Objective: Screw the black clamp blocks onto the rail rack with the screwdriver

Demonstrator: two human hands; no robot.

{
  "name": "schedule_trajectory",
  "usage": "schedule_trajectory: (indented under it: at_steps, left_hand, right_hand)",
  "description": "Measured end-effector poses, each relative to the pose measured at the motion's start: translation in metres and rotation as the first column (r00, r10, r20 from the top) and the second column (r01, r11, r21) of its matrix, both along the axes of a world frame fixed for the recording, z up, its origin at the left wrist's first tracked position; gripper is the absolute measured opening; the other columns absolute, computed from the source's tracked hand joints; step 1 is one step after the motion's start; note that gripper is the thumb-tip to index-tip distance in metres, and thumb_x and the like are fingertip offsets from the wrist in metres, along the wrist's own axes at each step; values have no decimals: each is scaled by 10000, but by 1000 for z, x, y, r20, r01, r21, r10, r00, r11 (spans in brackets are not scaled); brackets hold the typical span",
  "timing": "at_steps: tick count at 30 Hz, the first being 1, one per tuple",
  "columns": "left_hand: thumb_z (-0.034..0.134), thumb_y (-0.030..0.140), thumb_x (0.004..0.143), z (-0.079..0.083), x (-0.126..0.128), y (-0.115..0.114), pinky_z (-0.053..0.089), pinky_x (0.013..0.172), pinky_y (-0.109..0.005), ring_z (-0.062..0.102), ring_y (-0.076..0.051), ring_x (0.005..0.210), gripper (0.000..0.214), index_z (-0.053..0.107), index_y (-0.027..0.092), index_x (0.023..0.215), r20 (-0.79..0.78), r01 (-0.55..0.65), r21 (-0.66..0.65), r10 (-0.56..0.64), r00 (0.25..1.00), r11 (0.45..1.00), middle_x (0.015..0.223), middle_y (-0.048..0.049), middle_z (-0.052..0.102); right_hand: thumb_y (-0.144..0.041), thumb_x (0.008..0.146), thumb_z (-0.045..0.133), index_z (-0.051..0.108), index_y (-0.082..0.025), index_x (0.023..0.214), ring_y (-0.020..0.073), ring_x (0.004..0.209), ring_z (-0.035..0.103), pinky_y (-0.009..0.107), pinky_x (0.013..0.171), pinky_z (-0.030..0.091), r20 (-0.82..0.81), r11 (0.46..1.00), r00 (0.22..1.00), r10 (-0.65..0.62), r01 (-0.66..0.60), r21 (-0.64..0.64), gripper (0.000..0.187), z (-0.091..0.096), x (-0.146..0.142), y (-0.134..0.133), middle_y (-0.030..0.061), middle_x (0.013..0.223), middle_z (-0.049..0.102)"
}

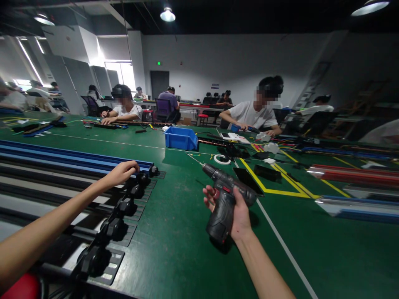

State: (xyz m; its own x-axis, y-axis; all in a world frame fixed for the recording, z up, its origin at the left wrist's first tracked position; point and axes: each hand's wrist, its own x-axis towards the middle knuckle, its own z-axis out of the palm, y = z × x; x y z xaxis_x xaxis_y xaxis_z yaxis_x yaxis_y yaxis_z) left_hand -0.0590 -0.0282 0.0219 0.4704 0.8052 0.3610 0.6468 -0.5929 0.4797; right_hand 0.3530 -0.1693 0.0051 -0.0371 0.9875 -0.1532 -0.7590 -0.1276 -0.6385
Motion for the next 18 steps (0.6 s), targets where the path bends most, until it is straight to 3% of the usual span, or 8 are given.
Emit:
schedule_trajectory:
  at_steps: [5, 10, 14, 18]
  left_hand:
    - [347, 205, 866, -2, 1, 3, 419, 770, -311, 550, -201, 806, 237, 572, 186, 792, 5, -18, 32, 18, 1000, 999, 818, -39, 606]
    - [343, 214, 894, -4, 4, 7, 410, 755, -322, 519, -197, 776, 228, 528, 195, 762, -15, -80, 120, 83, 996, 989, 808, -42, 540]
    - [440, 324, 909, -6, 9, 12, 409, 740, -323, 534, -207, 783, 221, 577, 187, 802, -96, -130, 153, 146, 985, 980, 815, -48, 540]
    - [426, 481, 945, -7, 19, 26, 415, 743, -324, 562, -214, 777, 387, 622, 176, 809, -193, -197, 137, 221, 956, 971, 810, -67, 555]
  right_hand:
    - [-439, 878, 581, 618, -141, 1019, 177, 785, 651, 256, 633, 596, -46, 996, 996, 81, -83, -44, 332, -12, -6, 7, 101, 934, 649]
    - [-443, 904, 508, 590, -183, 957, 165, 733, 604, 253, 574, 575, -102, 992, 986, 129, -130, -3, 278, 1, -18, 21, 60, 854, 585]
    - [-461, 892, 526, 587, -172, 910, 161, 732, 595, 238, 587, 565, -60, 979, 977, 206, -206, 2, 296, 7, -25, 58, 64, 839, 576]
    - [-489, 864, 532, 592, -155, 870, 165, 724, 595, 247, 614, 565, 33, 961, 960, 276, -277, 4, 340, -1, -36, 103, 72, 824, 579]
